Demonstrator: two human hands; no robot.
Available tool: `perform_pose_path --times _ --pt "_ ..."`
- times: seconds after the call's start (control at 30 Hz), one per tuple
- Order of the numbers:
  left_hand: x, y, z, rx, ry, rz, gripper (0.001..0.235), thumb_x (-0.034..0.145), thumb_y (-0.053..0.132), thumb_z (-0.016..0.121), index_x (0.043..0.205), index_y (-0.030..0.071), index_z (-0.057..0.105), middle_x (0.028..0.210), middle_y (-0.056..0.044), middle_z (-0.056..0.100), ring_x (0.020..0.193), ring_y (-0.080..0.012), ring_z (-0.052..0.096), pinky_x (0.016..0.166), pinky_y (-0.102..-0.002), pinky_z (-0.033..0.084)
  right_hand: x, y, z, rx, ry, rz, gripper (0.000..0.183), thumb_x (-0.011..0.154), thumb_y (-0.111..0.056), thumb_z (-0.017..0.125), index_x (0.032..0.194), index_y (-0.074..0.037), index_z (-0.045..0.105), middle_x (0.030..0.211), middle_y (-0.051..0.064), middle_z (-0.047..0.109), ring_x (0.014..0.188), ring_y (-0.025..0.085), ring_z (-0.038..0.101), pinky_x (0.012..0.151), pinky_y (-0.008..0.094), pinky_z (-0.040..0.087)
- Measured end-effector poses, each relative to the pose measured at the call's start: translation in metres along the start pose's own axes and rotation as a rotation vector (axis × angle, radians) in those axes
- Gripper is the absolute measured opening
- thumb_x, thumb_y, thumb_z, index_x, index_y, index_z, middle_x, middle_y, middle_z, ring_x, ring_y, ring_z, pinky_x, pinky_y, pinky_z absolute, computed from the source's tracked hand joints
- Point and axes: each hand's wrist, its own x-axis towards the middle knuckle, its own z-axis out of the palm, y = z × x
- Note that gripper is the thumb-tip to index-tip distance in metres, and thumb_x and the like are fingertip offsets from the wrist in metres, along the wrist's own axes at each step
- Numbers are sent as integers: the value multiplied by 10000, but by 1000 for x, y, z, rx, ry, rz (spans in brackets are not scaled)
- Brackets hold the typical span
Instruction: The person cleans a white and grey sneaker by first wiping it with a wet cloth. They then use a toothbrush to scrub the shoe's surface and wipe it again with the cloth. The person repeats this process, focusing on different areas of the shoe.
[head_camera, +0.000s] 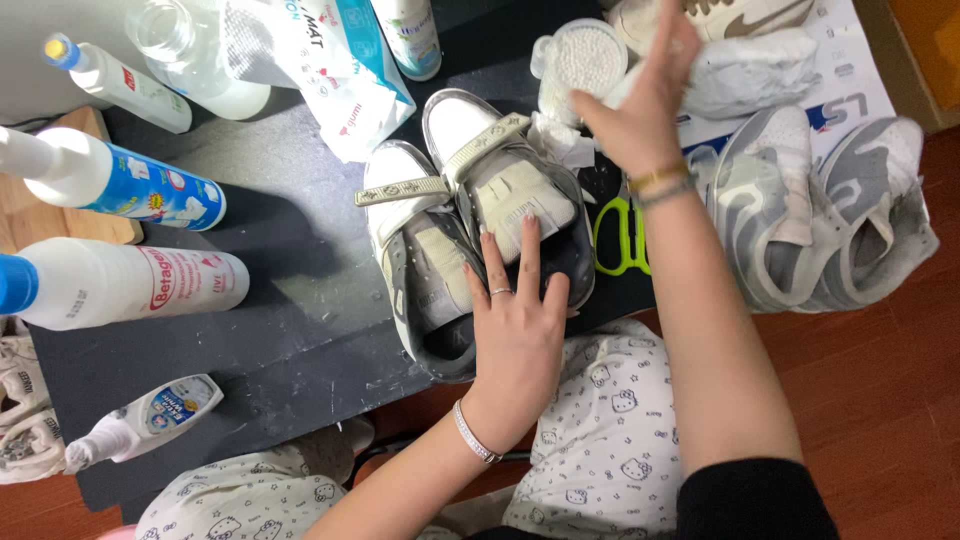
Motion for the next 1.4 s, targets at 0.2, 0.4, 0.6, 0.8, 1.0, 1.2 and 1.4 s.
perform_pose_path --times 0.2,0.4,0.6,0.8,1.0,1.2,1.4 --pt "0 -4 -1 -31 -9 4 130 820 49 667 903 8 576 1598 -299 332 1392 -658 351 1049 -765 344 -53 -65 -76 560 66 44 952 890 227 491 1674 -161 116 1621 155 276 1478 298 377 1280 414 347" --pt "9 -22 -12 -52 -25 41 169 786 1 676 934 38 602 1621 -239 354 1453 -581 354 1107 -684 372 -107 -129 -97 811 68 268 750 1013 183 560 1652 -71 259 1468 120 433 1305 209 513 1139 334 496" --pt "-22 -34 -48 -254 16 -56 527 808 232 815 1230 1 600 1321 -216 508 1236 -446 491 1062 -544 404 -128 -144 -93 201 -161 211 547 981 -126 659 1488 -6 493 1321 197 552 1199 297 580 1029 378 481" --pt "-41 -47 -42 -32 -7 -66 657 730 290 820 1233 -33 548 1055 -135 608 1073 -327 550 985 -511 365 -122 -134 -67 35 -317 264 520 951 -314 720 1316 35 595 1173 228 616 1036 366 632 901 419 504" --pt "-49 -57 -24 -114 -70 -1 553 832 192 783 1285 -12 539 898 -81 667 813 -253 649 928 -432 446 -116 -104 -39 -44 -202 219 279 936 -183 653 1109 34 692 986 204 668 916 366 652 812 447 519" --pt "-53 -72 -36 -119 -124 -15 640 792 211 801 1295 -66 519 790 -111 671 652 -286 645 672 -383 487 -114 -110 -41 -90 -120 179 236 948 -180 697 1085 11 691 988 203 650 932 382 622 812 468 491" --pt "-72 -98 -59 -90 -215 -88 654 786 511 813 1022 -48 568 491 -101 581 467 -324 609 562 -401 495 -124 -149 -77 -19 71 45 212 1048 -56 686 1235 9 609 1199 176 505 1217 332 517 1093 417 424"
